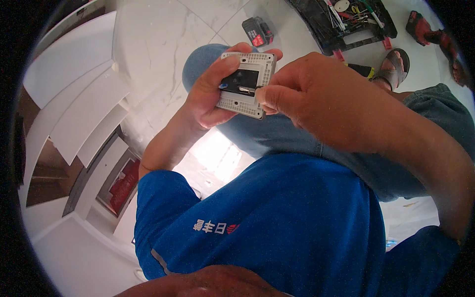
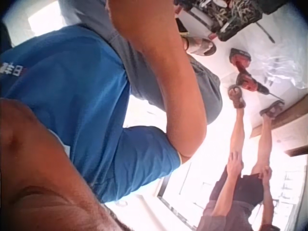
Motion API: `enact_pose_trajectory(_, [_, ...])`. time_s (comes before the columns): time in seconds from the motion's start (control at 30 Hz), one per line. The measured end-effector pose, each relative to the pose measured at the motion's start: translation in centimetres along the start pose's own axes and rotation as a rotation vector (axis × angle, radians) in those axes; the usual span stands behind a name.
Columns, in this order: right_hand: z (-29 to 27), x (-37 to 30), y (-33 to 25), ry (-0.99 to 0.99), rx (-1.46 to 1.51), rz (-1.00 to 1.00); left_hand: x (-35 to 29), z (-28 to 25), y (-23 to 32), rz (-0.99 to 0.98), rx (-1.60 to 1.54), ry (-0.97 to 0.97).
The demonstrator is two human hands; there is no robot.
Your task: The person disassembles an electrical switch plate using a screwdriver and modifies its components using pliers.
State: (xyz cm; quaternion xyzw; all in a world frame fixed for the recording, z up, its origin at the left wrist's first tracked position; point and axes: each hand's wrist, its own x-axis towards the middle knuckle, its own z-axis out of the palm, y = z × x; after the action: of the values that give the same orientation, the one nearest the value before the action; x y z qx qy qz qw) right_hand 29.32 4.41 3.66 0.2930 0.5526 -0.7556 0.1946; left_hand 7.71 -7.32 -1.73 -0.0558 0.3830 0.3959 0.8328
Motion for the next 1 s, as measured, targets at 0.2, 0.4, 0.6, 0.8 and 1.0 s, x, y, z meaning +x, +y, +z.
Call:
enact_pose_trajectory(0.2, [0.3,-0.5,-0.9,-0.069,-0.058,0.035,-0.4,-0.5,-0.5,0.104,0.061,-0.121])
enact_pose_trajectory(0.4, [1.4,-0.6,0.0,-0.009,0.002,-0.077,-0.5,-0.3,-0.2,0.069,0.140,-0.098])
enact_pose_trajectory(0.6, [0.8,0.0,-0.7,-0.036,-0.071,0.044,-0.6,0.6,-0.3,0.046,0.108,0.038])
enact_pose_trajectory(0.8, [0.6,0.6,-0.1,-0.013,-0.138,-0.030,-0.2,0.6,-0.1,0.044,0.106,0.066])
enact_pose_trajectory(1.0, [0.3,0.7,-0.8,-0.019,-0.134,0.022,-0.2,0.5,-0.1,0.048,0.114,0.102])
